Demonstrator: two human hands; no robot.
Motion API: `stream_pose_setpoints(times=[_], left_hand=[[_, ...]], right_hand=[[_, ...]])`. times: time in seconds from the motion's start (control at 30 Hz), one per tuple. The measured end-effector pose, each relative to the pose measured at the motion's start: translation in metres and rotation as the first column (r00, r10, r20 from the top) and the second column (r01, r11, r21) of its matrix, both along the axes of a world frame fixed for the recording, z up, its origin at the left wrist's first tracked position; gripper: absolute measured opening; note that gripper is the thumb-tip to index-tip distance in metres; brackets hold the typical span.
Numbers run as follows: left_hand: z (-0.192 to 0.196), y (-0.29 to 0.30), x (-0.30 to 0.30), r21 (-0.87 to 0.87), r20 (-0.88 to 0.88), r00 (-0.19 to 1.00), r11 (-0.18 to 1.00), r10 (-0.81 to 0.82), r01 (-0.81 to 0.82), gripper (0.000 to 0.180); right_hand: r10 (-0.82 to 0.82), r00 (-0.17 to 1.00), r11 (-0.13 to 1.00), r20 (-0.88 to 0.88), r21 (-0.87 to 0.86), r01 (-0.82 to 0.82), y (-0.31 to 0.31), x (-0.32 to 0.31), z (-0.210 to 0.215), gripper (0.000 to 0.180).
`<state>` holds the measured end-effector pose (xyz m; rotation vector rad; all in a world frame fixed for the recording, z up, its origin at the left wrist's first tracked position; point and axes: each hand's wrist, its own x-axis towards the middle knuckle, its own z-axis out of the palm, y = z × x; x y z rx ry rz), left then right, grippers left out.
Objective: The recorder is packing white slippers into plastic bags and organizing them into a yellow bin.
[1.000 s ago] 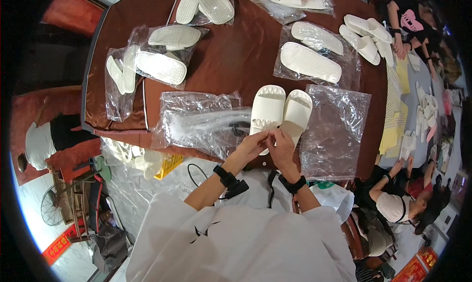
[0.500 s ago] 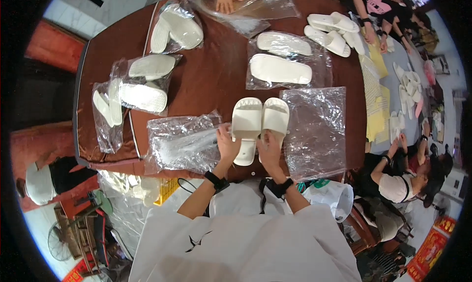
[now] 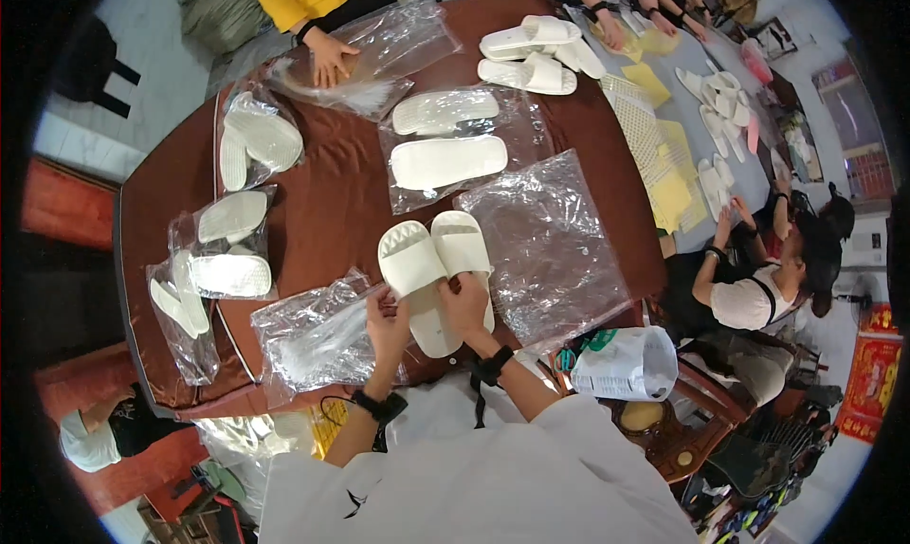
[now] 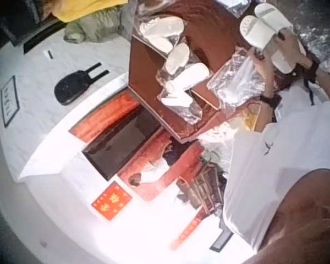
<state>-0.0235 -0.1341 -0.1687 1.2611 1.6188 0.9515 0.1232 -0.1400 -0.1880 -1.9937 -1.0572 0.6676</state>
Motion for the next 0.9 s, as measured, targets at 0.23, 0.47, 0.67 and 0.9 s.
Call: stream_pose_setpoints(times=[0.23, 0.47, 0.67, 0.9], left_hand=[[0.036, -0.007, 0.015, 0.028, 0.315, 0.946, 0.996, 0.07, -0.083, 0.022], [-0.007, 0.003, 0.086, 0.266, -0.182, 0.727, 0.679, -0.662, 0.685, 0.042], [-0.042, -0.021, 0.124, -0.001, -0.582, 0.316, 0.389, -0.749, 0.921, 0.058], [-0.061, -0.024, 0.144, 0.067, -0.574, 0.366, 0.404, -0.733, 0.912, 0.056]], right_hand=[[-0.108, 0.947, 0.994, -0.301, -0.002, 0.113, -0.017, 0.031, 0.079, 0.024], [-0.199, 0.845, 0.975, -0.496, -0.014, 0.222, -0.042, 0.136, 0.096, 0.01], [-0.236, 0.961, 0.972, 0.142, 0.048, 0.232, -0.041, 0.287, 0.047, 0.027], [-0.166, 0.928, 0.966, 0.335, -0.132, 0.22, -0.047, 0.414, -0.059, 0.037]])
